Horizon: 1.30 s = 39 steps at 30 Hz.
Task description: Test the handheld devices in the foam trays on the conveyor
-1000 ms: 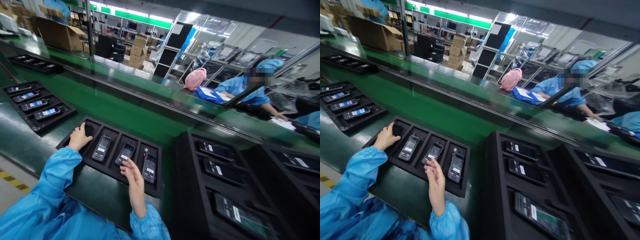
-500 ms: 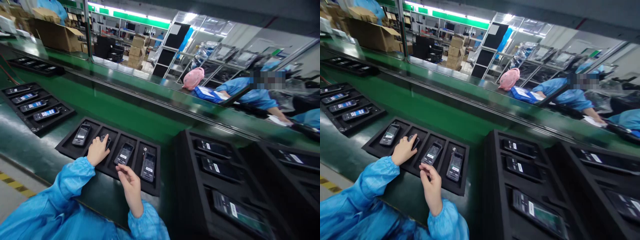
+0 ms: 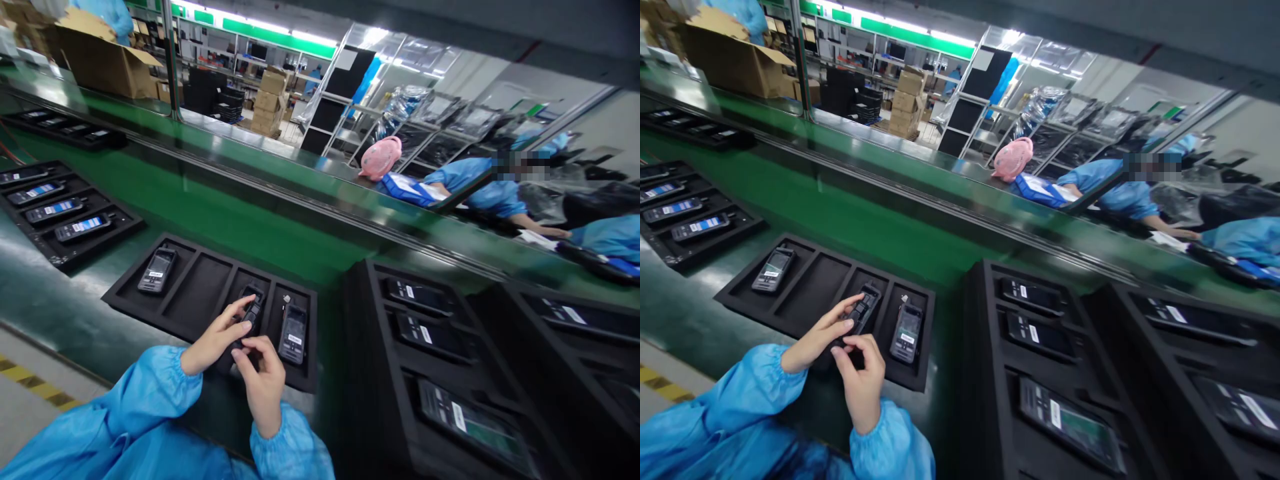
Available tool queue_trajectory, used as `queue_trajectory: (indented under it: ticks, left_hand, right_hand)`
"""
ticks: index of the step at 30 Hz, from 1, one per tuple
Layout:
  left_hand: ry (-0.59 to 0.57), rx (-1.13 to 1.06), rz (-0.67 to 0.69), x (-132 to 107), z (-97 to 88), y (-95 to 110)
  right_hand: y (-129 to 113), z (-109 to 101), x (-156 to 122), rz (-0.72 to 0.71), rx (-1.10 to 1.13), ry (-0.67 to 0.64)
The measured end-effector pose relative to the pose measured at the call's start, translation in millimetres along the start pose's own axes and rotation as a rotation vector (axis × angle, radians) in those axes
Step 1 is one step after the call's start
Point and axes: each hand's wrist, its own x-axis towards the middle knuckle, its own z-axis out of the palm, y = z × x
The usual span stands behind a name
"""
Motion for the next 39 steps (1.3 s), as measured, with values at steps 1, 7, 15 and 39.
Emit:
queue_trajectory:
  ticks: [1, 7, 15, 39]
  left_hand:
    - [0.017, -0.003, 0.011, 0.0, 0.7, -2.1]
    - [0.224, -0.1, 0.206, -1.4, 7.5, -6.1]
    - [-0.008, -0.148, 0.173, -1.6, -7.1, -2.2]
    - [-0.178, -0.156, 0.211, -2.1, -10.0, -3.6]
  right_hand:
    - [1.2, 0.6, 0.2, 0.031, 0.015, 0.027]
    - [7.7, 5.1, 0.6, 0.247, 0.257, -0.049]
    - [5.4, 8.0, -1.2, 0.422, 0.602, -0.293]
    - [4.8, 2.5, 4.8, 0.438, 0.541, -0.185]
